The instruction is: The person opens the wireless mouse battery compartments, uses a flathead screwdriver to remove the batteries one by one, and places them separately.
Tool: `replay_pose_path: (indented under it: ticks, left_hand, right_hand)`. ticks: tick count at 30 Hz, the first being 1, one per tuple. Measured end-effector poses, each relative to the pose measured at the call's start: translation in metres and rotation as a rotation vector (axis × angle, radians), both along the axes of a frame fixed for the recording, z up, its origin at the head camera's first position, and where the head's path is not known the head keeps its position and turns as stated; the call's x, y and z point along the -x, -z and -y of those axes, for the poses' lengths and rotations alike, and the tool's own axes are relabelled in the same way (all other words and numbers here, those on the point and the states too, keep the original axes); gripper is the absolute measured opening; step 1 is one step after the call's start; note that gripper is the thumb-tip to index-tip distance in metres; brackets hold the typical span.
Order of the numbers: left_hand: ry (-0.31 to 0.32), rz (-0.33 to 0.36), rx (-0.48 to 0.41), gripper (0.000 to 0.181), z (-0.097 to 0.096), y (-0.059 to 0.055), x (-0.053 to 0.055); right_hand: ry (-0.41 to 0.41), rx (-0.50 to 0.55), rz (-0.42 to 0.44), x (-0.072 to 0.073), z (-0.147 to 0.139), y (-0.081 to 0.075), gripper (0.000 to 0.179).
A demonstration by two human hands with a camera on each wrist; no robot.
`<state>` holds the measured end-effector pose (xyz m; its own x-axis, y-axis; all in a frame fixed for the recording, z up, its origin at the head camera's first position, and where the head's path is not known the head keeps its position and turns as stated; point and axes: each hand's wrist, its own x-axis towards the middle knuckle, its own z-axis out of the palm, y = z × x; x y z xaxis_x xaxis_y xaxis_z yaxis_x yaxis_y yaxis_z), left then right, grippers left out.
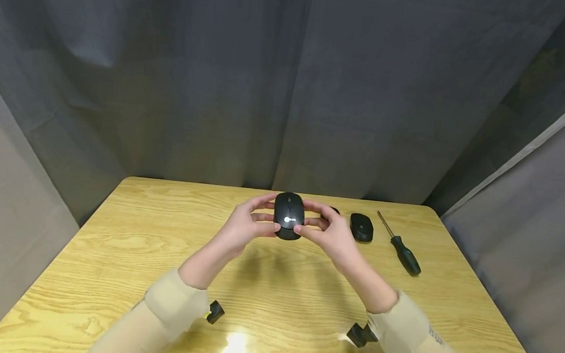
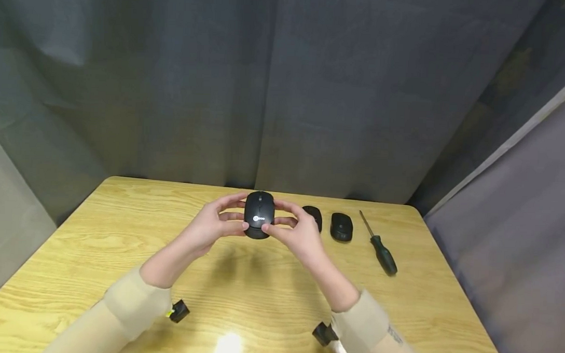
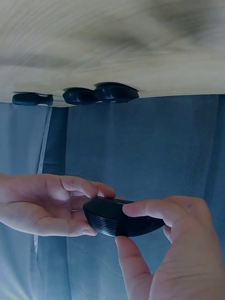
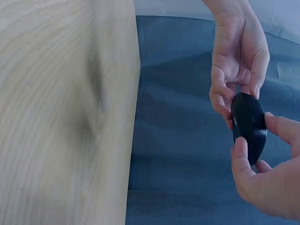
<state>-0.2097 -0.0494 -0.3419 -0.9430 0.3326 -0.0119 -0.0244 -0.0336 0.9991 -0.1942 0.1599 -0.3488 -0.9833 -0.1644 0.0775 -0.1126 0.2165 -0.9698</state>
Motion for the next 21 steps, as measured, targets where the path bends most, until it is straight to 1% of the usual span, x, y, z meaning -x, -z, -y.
replay_pose_path:
  ticks: [3, 8, 13, 17, 21]
  left_hand:
    - [-0.007, 0.006, -0.011, 0.067, 0.001, 0.001, -0.007]
    - [0.001, 0.029, -0.025, 0.067, 0.003, 0.007, -0.015]
    - [0.015, 0.043, -0.029, 0.067, 0.006, 0.012, -0.020]
    - [0.022, 0.052, -0.019, 0.065, 0.008, 0.017, -0.025]
    - [0.034, 0.048, 0.001, 0.064, 0.012, 0.025, -0.028]
  right_hand:
    - [-0.008, 0.002, -0.006, -0.005, -0.001, 0.002, 0.060]
    - [-0.023, -0.013, 0.006, -0.014, -0.001, 0.006, 0.059]
    - [-0.047, -0.019, 0.018, -0.019, -0.004, 0.010, 0.059]
    - [-0.078, -0.009, 0.054, -0.023, -0.007, 0.015, 0.058]
    - [-0.124, 0.016, 0.071, -0.025, -0.009, 0.023, 0.057]
